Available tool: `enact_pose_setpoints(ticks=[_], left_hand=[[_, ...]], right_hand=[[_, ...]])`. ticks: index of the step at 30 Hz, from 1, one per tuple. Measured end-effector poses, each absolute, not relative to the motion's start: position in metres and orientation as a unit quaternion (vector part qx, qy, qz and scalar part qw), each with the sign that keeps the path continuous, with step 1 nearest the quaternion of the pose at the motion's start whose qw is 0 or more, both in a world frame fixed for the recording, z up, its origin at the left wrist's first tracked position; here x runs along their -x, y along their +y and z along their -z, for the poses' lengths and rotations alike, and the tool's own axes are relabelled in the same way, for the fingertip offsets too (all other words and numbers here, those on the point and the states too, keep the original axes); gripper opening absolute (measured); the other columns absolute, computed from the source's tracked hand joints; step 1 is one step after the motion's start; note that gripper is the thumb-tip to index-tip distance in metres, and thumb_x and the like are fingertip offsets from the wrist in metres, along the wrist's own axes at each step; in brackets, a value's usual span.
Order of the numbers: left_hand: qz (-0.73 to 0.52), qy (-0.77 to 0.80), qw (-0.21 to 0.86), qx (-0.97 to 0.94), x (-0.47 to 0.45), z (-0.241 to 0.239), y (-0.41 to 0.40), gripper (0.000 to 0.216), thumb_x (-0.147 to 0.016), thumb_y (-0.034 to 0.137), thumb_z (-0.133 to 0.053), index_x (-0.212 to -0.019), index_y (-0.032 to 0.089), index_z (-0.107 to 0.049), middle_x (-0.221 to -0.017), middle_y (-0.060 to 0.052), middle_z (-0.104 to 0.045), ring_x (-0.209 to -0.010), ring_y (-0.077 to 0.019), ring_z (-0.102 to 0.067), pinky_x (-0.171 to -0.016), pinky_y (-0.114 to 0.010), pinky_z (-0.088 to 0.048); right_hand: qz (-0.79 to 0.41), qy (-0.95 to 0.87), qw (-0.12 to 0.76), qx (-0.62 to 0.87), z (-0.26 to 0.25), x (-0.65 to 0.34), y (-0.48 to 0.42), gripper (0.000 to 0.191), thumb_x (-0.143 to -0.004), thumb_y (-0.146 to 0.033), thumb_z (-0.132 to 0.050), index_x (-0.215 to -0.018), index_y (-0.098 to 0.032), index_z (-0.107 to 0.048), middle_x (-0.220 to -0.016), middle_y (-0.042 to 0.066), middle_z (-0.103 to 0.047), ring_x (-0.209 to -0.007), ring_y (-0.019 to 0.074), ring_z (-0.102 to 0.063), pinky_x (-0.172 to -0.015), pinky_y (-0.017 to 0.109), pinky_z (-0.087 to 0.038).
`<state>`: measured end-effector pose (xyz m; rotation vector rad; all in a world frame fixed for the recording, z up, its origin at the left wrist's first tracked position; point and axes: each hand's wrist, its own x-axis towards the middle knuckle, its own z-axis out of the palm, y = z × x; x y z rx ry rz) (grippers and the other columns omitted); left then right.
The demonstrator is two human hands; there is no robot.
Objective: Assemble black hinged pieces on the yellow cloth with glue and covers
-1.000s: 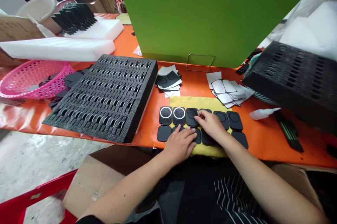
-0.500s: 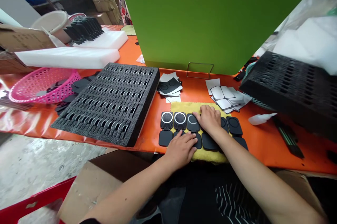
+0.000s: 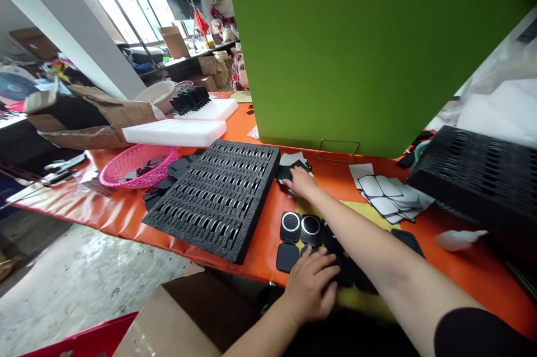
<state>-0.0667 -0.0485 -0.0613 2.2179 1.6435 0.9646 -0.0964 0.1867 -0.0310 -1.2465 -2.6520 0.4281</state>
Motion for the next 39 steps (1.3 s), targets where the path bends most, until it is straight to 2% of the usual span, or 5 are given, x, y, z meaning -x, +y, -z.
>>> enact_pose_setpoints(ticks=[11, 18, 24, 31, 39], left_hand=[[-0.467, 0.592, 0.166, -0.635, 0.081, 0.033, -0.032, 0.029, -0.077, 0.021, -0.049, -0.105, 0.023, -0.057, -0.116, -0.008, -0.055, -0.107, -0.0210, -0.051, -0.094, -0.044, -0.040], [-0.552, 0.614, 0.248, -0.507, 0.097, 0.027, -0.016, 0.023, -0.081, 0.024, -0.048, -0.099, 0.019, -0.060, -0.110, -0.008, -0.058, -0.106, -0.0209, -0.051, -0.094, -0.043, -0.039], [-0.625, 0.593, 0.415, -0.293, 0.110, 0.032, -0.008, 0.034, -0.078, 0.029, -0.054, -0.110, 0.016, -0.054, -0.115, -0.011, -0.056, -0.104, -0.0202, -0.054, -0.092, -0.037, -0.041], [-0.708, 0.484, 0.496, -0.136, 0.112, 0.019, 0.012, 0.033, -0.078, 0.038, -0.054, -0.101, 0.014, -0.057, -0.111, -0.012, -0.059, -0.099, -0.0210, -0.058, -0.083, -0.034, -0.049], [-0.658, 0.514, 0.475, -0.277, 0.079, 0.001, -0.010, 0.033, -0.074, 0.035, -0.060, -0.097, 0.012, -0.059, -0.096, -0.008, -0.064, -0.089, -0.0193, -0.060, -0.080, -0.031, -0.047]], right_hand=[[-0.212, -0.877, 0.030, 0.430, 0.046, 0.086, 0.206, 0.064, -0.071, -0.060, -0.047, -0.121, -0.020, -0.050, -0.134, 0.008, -0.039, -0.114, 0.0271, -0.044, -0.089, 0.031, -0.036], [-0.222, -0.869, 0.041, 0.440, 0.041, 0.081, 0.199, 0.049, -0.075, -0.050, -0.050, -0.115, -0.023, -0.055, -0.130, 0.008, -0.045, -0.109, 0.0256, -0.049, -0.085, 0.031, -0.038], [-0.178, -0.882, 0.111, 0.421, 0.011, 0.062, 0.168, 0.039, -0.088, -0.032, -0.028, -0.099, -0.015, -0.061, -0.099, 0.013, -0.063, -0.097, 0.0224, -0.056, -0.089, 0.037, -0.034], [-0.131, -0.949, 0.257, 0.127, 0.009, -0.011, 0.069, 0.028, -0.086, -0.025, -0.036, -0.103, -0.022, -0.059, -0.116, 0.005, -0.057, -0.113, 0.0172, -0.047, -0.103, 0.041, -0.022], [-0.301, -0.825, 0.328, 0.348, -0.005, -0.043, 0.047, 0.031, -0.084, -0.032, -0.041, -0.109, -0.023, -0.058, -0.106, 0.004, -0.062, -0.097, 0.0187, -0.056, -0.087, 0.033, -0.041]])
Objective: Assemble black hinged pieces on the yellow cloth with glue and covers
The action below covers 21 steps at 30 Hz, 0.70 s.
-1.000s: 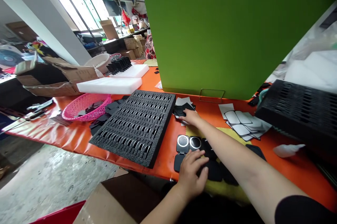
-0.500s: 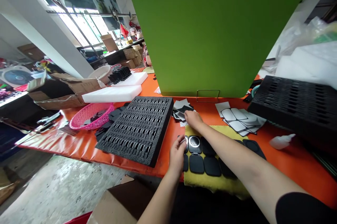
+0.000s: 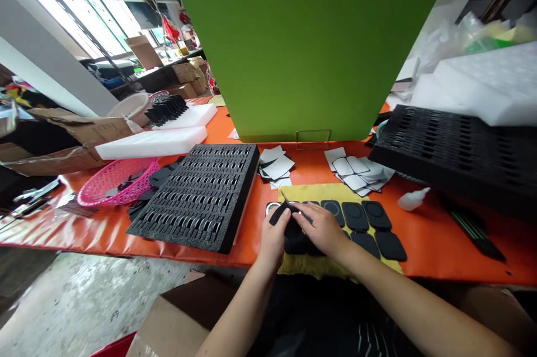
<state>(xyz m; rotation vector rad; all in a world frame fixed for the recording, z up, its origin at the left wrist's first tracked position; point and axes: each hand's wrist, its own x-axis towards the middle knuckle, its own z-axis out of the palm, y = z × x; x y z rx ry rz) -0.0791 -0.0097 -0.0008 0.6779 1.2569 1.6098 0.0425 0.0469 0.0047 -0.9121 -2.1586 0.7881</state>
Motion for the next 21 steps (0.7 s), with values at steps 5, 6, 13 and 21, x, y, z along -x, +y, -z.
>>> enact_pose_setpoints(ticks=[5, 6, 13, 21], left_hand=[[-0.589, 0.562, 0.462, -0.352, 0.074, -0.009, -0.020, 0.030, -0.070, 0.035, -0.064, -0.090, 0.012, -0.063, -0.082, -0.004, -0.065, -0.077, -0.0165, -0.060, -0.071, -0.026, -0.047], [-0.579, 0.562, 0.469, -0.360, 0.074, -0.010, -0.022, 0.030, -0.069, 0.035, -0.065, -0.090, 0.013, -0.064, -0.081, -0.004, -0.065, -0.076, -0.0164, -0.060, -0.071, -0.026, -0.047], [-0.555, 0.564, 0.521, -0.320, 0.080, -0.008, -0.049, 0.033, -0.071, 0.038, -0.063, -0.092, 0.013, -0.064, -0.082, -0.007, -0.066, -0.076, -0.0199, -0.060, -0.070, -0.031, -0.047], [-0.471, 0.422, 0.650, -0.422, 0.063, -0.012, -0.061, 0.018, -0.071, 0.028, -0.064, -0.085, 0.018, -0.068, -0.128, -0.007, -0.045, -0.119, -0.0276, -0.039, -0.101, -0.039, -0.028]], right_hand=[[-0.444, -0.776, 0.288, 0.342, -0.019, -0.057, 0.041, 0.030, -0.083, -0.037, -0.041, -0.080, -0.021, -0.066, -0.076, 0.002, -0.066, -0.070, 0.0160, -0.059, -0.063, 0.025, -0.045], [-0.453, -0.777, 0.275, 0.339, -0.020, -0.061, 0.041, 0.031, -0.083, -0.037, -0.040, -0.073, -0.020, -0.065, -0.070, 0.001, -0.064, -0.066, 0.0152, -0.057, -0.059, 0.024, -0.043], [-0.432, -0.654, 0.337, 0.521, -0.002, -0.123, 0.059, 0.027, -0.077, -0.040, -0.047, -0.076, -0.017, -0.063, -0.073, 0.003, -0.064, -0.067, 0.0167, -0.057, -0.060, 0.026, -0.044], [-0.276, -0.837, 0.306, 0.360, 0.001, -0.131, 0.015, 0.017, -0.081, -0.029, -0.048, -0.087, -0.022, -0.062, -0.086, 0.006, -0.063, -0.082, 0.0187, -0.057, -0.074, 0.031, -0.043]])
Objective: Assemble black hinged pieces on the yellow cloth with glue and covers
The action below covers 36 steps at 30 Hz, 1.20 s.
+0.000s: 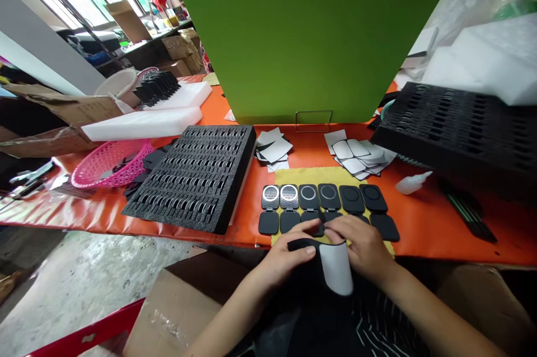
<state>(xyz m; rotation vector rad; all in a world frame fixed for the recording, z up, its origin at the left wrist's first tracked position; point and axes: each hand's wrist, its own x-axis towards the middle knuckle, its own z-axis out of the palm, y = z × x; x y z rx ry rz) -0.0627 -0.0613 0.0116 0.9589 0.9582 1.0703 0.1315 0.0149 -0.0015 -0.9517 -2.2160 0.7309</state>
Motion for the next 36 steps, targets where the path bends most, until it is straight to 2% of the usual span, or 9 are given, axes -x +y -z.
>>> enact_pose_setpoints(ticks=[4, 6, 8, 10, 12, 16, 19, 25, 36], left_hand=[[-0.471, 0.404, 0.669, -0.409, 0.073, -0.006, -0.059, 0.018, -0.072, 0.028, -0.062, -0.085, 0.017, -0.068, -0.121, -0.009, -0.051, -0.113, -0.0283, -0.045, -0.098, -0.041, -0.032], [-0.466, 0.400, 0.674, -0.411, 0.083, -0.002, -0.061, 0.020, -0.072, 0.029, -0.062, -0.086, 0.016, -0.067, -0.117, -0.010, -0.053, -0.109, -0.0282, -0.048, -0.096, -0.042, -0.034], [-0.459, 0.419, 0.659, -0.425, 0.094, 0.001, -0.063, 0.020, -0.072, 0.029, -0.062, -0.086, 0.016, -0.067, -0.120, -0.010, -0.052, -0.111, -0.0282, -0.047, -0.097, -0.042, -0.034], [-0.453, 0.454, 0.617, -0.456, 0.102, 0.004, -0.065, 0.019, -0.074, 0.029, -0.060, -0.087, 0.018, -0.067, -0.128, -0.008, -0.045, -0.117, -0.0275, -0.042, -0.099, -0.041, -0.031], [-0.433, 0.500, 0.549, -0.511, 0.106, 0.007, -0.066, 0.017, -0.077, 0.028, -0.057, -0.090, 0.020, -0.065, -0.132, -0.005, -0.041, -0.119, -0.0242, -0.040, -0.101, -0.039, -0.030], [-0.325, 0.525, 0.425, -0.662, 0.103, 0.010, -0.061, 0.020, -0.082, 0.025, -0.049, -0.096, 0.024, -0.062, -0.115, -0.002, -0.056, -0.108, -0.0161, -0.049, -0.100, -0.034, -0.031], [-0.265, 0.508, 0.367, -0.733, 0.096, 0.015, -0.052, 0.019, -0.083, 0.025, -0.048, -0.097, 0.024, -0.061, -0.112, 0.000, -0.058, -0.107, -0.0147, -0.049, -0.103, -0.035, -0.026], [-0.235, 0.525, 0.310, -0.757, 0.091, 0.032, -0.040, 0.020, -0.083, 0.026, -0.045, -0.098, 0.021, -0.058, -0.102, -0.001, -0.062, -0.098, -0.0145, -0.054, -0.104, -0.037, -0.024], [-0.236, 0.542, 0.301, -0.748, 0.091, 0.038, -0.040, 0.021, -0.084, 0.024, -0.044, -0.101, 0.022, -0.056, -0.100, 0.000, -0.062, -0.098, -0.0140, -0.053, -0.104, -0.035, -0.025]], right_hand=[[-0.378, -0.800, 0.269, 0.382, 0.003, -0.117, 0.019, 0.026, -0.081, -0.034, -0.048, -0.104, -0.022, -0.055, -0.095, 0.006, -0.059, -0.084, 0.0173, -0.055, -0.072, 0.030, -0.046], [-0.407, -0.800, 0.219, 0.382, 0.001, -0.112, 0.028, 0.021, -0.081, -0.035, -0.048, -0.096, -0.023, -0.057, -0.090, 0.005, -0.059, -0.080, 0.0164, -0.055, -0.070, 0.029, -0.045], [-0.412, -0.825, 0.172, 0.347, -0.002, -0.108, 0.036, 0.017, -0.081, -0.036, -0.049, -0.079, -0.022, -0.058, -0.082, 0.003, -0.059, -0.080, 0.0166, -0.054, -0.071, 0.029, -0.043], [-0.388, -0.828, 0.177, 0.365, -0.004, -0.104, 0.043, 0.019, -0.081, -0.036, -0.048, -0.073, -0.021, -0.056, -0.079, 0.003, -0.058, -0.079, 0.0170, -0.053, -0.072, 0.029, -0.041], [-0.375, -0.798, 0.199, 0.427, -0.002, -0.100, 0.052, 0.020, -0.080, -0.039, -0.048, -0.074, -0.021, -0.054, -0.075, 0.002, -0.057, -0.073, 0.0161, -0.051, -0.067, 0.028, -0.040], [-0.461, -0.732, 0.207, 0.458, 0.020, -0.081, 0.072, 0.025, -0.075, -0.044, -0.052, -0.071, -0.020, -0.048, -0.064, -0.002, -0.050, -0.058, 0.0125, -0.045, -0.055, 0.024, -0.036], [-0.502, -0.715, 0.220, 0.435, 0.040, -0.060, 0.083, 0.025, -0.073, -0.044, -0.053, -0.071, -0.019, -0.047, -0.063, -0.002, -0.049, -0.057, 0.0115, -0.043, -0.054, 0.023, -0.035], [-0.458, -0.751, 0.200, 0.431, 0.057, -0.040, 0.086, 0.024, -0.074, -0.042, -0.051, -0.067, -0.020, -0.046, -0.062, -0.003, -0.047, -0.056, 0.0109, -0.041, -0.054, 0.023, -0.032], [-0.427, -0.770, 0.171, 0.442, 0.054, -0.037, 0.085, 0.021, -0.075, -0.039, -0.049, -0.068, -0.020, -0.047, -0.062, -0.003, -0.050, -0.056, 0.0110, -0.043, -0.054, 0.023, -0.032]])
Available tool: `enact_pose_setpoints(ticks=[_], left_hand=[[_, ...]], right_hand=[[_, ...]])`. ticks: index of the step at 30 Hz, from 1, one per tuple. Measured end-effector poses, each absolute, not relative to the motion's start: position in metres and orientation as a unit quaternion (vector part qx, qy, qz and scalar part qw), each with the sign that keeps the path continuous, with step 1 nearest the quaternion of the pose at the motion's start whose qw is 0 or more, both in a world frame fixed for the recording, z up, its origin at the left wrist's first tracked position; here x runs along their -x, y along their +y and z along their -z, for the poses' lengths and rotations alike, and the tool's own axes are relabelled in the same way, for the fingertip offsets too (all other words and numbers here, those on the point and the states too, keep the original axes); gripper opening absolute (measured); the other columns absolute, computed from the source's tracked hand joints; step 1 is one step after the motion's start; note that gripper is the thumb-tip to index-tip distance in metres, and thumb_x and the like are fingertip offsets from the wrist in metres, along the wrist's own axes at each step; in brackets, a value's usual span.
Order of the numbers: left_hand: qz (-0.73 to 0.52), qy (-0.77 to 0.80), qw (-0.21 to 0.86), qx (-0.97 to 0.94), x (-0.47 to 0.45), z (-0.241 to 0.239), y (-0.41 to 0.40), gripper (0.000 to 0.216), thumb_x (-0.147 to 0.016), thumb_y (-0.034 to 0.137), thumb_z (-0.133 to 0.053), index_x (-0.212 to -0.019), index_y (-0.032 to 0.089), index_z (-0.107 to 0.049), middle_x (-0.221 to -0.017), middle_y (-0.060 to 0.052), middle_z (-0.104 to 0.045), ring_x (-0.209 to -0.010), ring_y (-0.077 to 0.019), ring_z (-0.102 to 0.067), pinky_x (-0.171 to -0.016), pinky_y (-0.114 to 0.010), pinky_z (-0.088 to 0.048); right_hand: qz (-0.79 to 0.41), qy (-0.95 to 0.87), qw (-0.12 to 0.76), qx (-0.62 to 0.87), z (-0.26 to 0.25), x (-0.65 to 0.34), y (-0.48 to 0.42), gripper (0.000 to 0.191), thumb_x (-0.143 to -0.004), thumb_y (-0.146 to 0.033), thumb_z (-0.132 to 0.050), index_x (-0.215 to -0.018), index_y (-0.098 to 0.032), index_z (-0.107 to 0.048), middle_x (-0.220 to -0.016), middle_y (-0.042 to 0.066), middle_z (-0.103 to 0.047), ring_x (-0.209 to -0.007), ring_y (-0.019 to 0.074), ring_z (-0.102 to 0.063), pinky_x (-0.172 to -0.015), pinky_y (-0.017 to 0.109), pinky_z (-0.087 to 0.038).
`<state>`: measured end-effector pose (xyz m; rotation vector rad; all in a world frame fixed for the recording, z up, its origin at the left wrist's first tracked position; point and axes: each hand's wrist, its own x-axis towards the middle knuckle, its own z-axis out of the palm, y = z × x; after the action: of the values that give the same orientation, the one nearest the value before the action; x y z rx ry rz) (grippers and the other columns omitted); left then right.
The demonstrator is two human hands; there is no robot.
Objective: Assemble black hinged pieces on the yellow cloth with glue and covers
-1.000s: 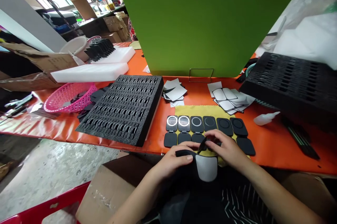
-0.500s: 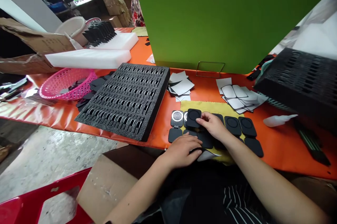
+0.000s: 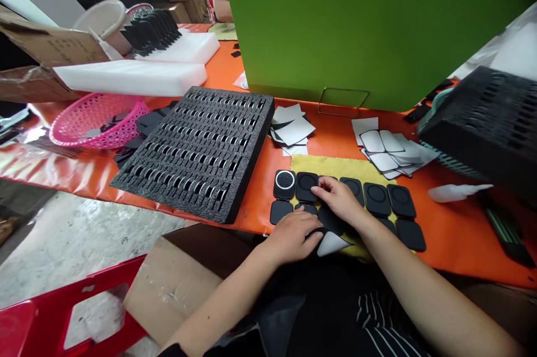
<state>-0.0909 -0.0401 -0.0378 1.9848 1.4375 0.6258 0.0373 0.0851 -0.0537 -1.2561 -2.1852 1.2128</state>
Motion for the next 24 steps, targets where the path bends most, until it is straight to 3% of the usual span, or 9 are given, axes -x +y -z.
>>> enact_pose_setpoints(ticks=[24], left_hand=[[-0.224, 0.547, 0.291, -0.752, 0.0897, 0.0397, -0.0388, 0.021, -0.083, 0.025, -0.045, -0.099, 0.021, -0.058, -0.097, -0.001, -0.063, -0.095, -0.0138, -0.055, -0.104, -0.034, -0.025]], right_hand=[[-0.402, -0.780, 0.156, 0.453, 0.0507, -0.0343, 0.0833, 0.019, -0.076, -0.039, -0.048, -0.069, -0.021, -0.048, -0.063, -0.002, -0.053, -0.057, 0.0124, -0.045, -0.055, 0.024, -0.032]])
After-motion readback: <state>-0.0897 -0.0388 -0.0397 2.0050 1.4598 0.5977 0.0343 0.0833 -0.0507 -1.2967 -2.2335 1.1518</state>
